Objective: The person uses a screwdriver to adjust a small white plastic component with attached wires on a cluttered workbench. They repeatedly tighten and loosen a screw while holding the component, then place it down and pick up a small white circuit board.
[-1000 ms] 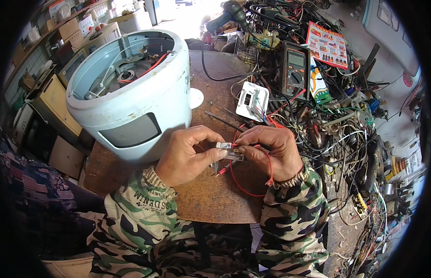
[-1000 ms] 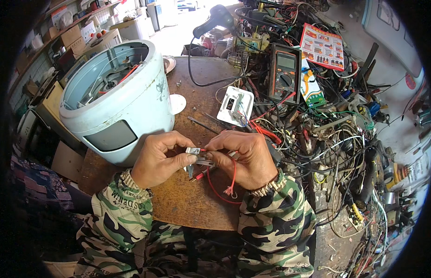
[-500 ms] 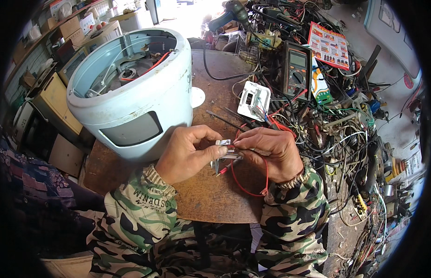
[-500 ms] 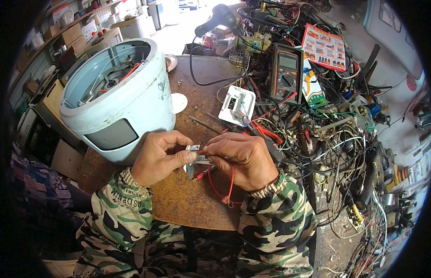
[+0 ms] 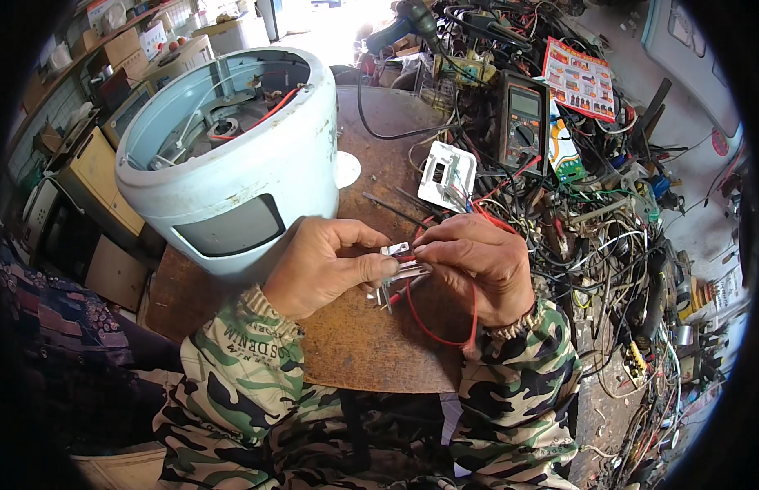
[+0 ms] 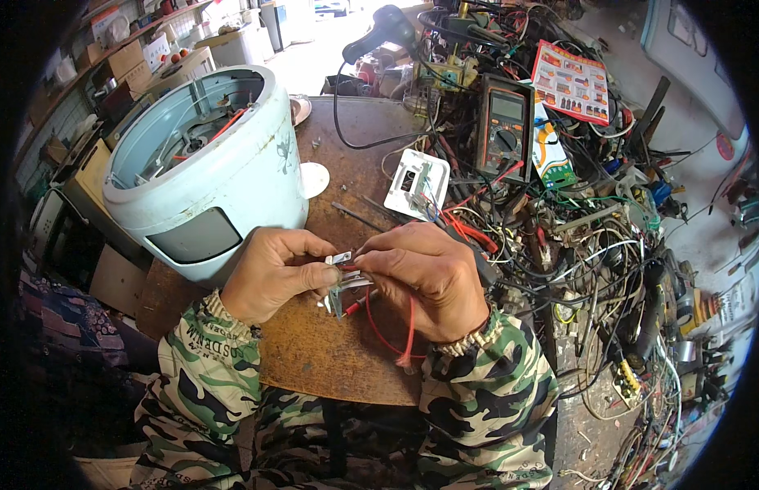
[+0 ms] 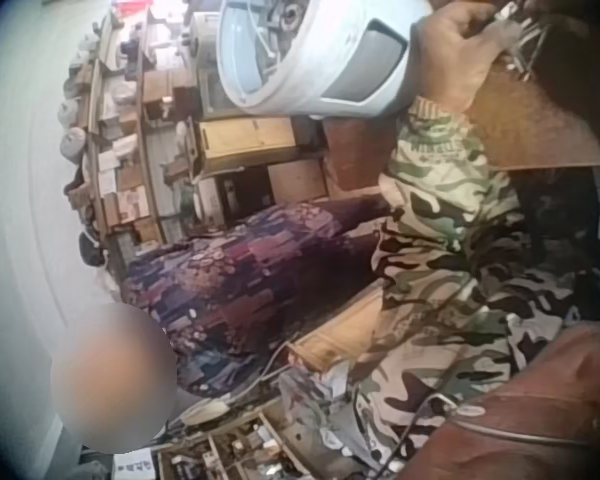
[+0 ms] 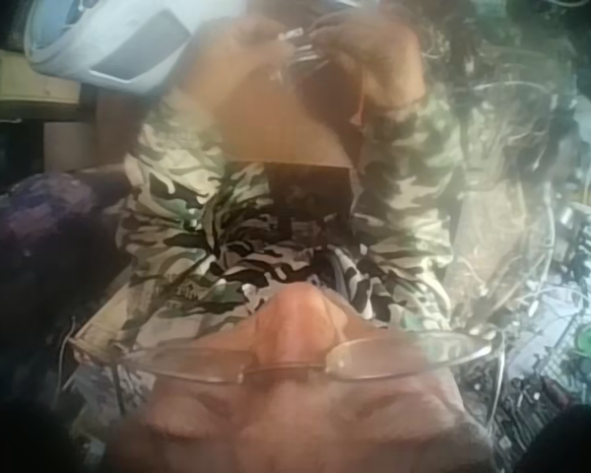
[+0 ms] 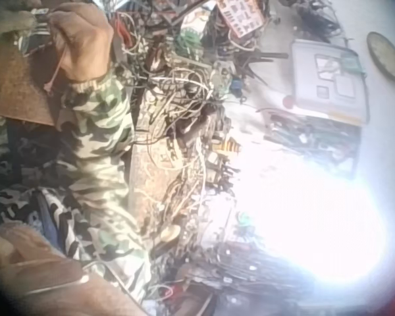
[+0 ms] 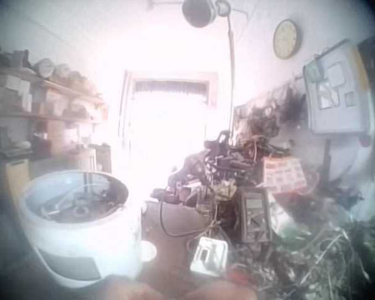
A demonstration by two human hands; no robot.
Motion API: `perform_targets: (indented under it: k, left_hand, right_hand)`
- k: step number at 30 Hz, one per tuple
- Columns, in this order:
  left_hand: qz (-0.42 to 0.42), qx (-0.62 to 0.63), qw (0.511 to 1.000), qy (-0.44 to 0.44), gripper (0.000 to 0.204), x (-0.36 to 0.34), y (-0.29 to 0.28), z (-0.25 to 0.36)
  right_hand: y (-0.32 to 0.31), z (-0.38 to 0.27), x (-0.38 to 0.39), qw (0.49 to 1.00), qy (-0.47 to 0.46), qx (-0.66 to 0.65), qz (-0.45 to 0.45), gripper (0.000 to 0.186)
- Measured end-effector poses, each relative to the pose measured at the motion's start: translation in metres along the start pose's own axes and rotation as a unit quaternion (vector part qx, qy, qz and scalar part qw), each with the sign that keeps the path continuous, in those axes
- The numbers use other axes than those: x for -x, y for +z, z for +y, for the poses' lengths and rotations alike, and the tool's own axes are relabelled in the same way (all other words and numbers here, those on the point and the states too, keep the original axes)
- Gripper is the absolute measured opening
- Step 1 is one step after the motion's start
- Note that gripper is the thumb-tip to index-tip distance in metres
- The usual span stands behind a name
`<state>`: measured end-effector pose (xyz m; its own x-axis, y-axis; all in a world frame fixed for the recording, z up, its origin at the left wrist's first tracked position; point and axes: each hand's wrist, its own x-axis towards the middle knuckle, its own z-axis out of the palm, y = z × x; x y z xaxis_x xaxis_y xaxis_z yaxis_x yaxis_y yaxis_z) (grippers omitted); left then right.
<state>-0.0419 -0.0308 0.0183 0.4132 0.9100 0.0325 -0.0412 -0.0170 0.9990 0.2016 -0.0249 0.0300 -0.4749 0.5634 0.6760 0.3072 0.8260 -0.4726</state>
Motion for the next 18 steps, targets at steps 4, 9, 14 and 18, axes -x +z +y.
perform_targets:
  k: [4, 9, 14, 18]
  left_hand:
    - [-0.007, 0.039, 0.999, -0.012, 0.025, 0.001, -0.001, 0.003]
    - [-0.002, 0.005, 1.0, 0.019, 0.025, -0.002, -0.001, -0.001]
    - [0.019, -0.086, 0.994, 0.057, 0.026, 0.0, -0.001, 0.006]
    - [0.034, -0.115, 0.991, 0.06, 0.026, -0.001, -0.001, 0.003]
  right_hand:
    - [0.004, -0.005, -0.004, 0.995, -0.067, 0.072, 0.03, 0.019]
    - [0.006, -0.014, -0.004, 0.972, -0.1, 0.21, 0.032, 0.024]
    - [0.006, -0.016, -0.003, 0.981, -0.082, 0.177, 0.015, 0.026]
    - [0.001, -0.019, -0.003, 0.979, -0.075, 0.189, -0.001, 0.025]
